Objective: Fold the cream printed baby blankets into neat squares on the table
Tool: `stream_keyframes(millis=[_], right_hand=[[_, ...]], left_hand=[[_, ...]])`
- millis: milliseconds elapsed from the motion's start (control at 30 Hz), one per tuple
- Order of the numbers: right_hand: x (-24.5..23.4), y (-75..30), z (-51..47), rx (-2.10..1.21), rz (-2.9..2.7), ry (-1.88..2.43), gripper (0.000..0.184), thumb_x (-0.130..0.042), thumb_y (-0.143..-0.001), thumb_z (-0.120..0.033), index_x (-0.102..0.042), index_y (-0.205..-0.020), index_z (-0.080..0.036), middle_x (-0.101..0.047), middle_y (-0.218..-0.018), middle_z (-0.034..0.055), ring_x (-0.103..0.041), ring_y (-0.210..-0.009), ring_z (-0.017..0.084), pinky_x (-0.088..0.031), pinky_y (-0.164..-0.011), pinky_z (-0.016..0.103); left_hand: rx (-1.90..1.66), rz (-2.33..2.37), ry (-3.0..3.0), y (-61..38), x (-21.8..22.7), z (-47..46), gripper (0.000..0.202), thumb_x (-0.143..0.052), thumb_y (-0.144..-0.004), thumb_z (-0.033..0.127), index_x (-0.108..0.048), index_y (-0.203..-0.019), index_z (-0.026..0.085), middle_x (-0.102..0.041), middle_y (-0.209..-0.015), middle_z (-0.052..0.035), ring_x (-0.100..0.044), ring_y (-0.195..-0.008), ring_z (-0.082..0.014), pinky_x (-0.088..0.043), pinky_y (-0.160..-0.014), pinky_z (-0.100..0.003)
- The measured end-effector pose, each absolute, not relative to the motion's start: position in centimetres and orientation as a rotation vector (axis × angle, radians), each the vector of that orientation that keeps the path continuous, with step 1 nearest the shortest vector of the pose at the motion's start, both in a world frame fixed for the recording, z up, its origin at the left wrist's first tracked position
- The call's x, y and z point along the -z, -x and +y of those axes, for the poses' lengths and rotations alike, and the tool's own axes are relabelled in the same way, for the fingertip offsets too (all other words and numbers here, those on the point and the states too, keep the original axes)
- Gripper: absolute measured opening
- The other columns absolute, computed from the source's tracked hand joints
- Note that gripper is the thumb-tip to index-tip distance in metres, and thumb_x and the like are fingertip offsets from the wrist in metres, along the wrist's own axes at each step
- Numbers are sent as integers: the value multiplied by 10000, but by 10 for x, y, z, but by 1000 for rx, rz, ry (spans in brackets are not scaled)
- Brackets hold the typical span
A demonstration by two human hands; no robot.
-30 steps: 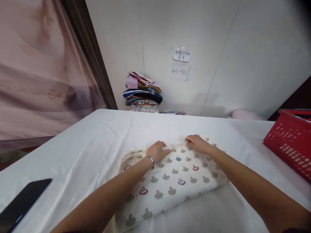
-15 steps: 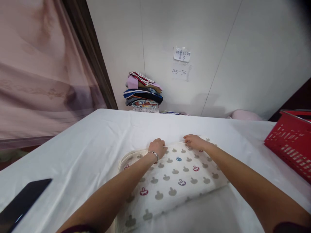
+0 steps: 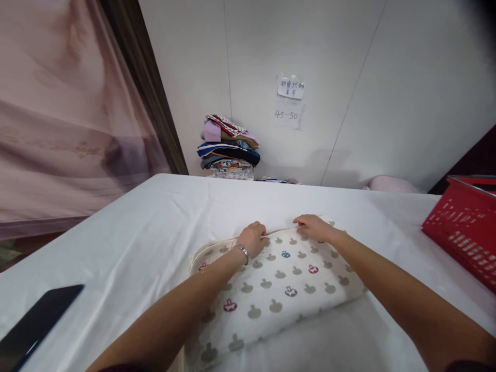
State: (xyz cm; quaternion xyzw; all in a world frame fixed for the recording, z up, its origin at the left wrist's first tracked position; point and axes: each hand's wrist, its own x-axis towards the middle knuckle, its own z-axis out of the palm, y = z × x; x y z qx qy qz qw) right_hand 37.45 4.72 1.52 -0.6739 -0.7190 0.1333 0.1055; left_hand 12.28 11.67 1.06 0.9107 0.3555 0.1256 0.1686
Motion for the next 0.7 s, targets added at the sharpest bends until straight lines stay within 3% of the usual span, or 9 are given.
stream_keyframes(millis=[100,200,300,433,567,700], right_hand=[[-19,-371,46,-399,-2191,1976,203,-450,-795,-245,-636,-870,-216,-622,-952,51,-551,-851,181,-397,-751,278],[-23,-370,42,-462,-2108,2056,213,-416,-815,-250,-624,-809,-205,-630,-867,52,-558,-737,164,-405,-649,259],[-26,-372,40,-509,-2066,2042,233,-390,-838,-271,-616,-819,-215,-636,-849,39,-558,-715,153,-404,-634,248],[-25,-372,50,-467,-2111,2069,197,-433,-817,-266,-623,-837,-221,-650,-895,30,-568,-800,168,-409,-692,256],[-23,-366,60,-439,-2112,2147,181,-473,-793,-266,-640,-801,-200,-662,-866,60,-579,-780,193,-416,-687,277],[-26,-365,59,-394,-2095,2169,190,-470,-812,-296,-635,-867,-218,-660,-929,41,-584,-827,180,-416,-706,252]], left_hand=[[-309,1059,-2568,-124,-12,117,83,-559,-734,272,-559,-749,191,-583,-881,-31,-545,-827,-170,-407,-714,-272],[-295,1088,-2544,-123,-14,116,115,-551,-735,317,-560,-750,203,-606,-825,-20,-558,-786,-174,-409,-683,-276],[-285,1102,-2456,-121,-12,119,163,-520,-755,376,-561,-781,220,-610,-753,0,-562,-703,-152,-406,-618,-253],[-119,1180,-2296,-128,-11,132,172,-522,-739,356,-574,-843,230,-635,-823,4,-572,-664,-127,-410,-595,-230],[23,1212,-2328,-138,-17,140,124,-564,-683,301,-599,-741,197,-645,-812,-39,-587,-712,-163,-410,-616,-248],[-54,1138,-2426,-137,-17,143,138,-506,-724,305,-571,-708,184,-631,-732,-34,-578,-717,-167,-388,-620,-248]])
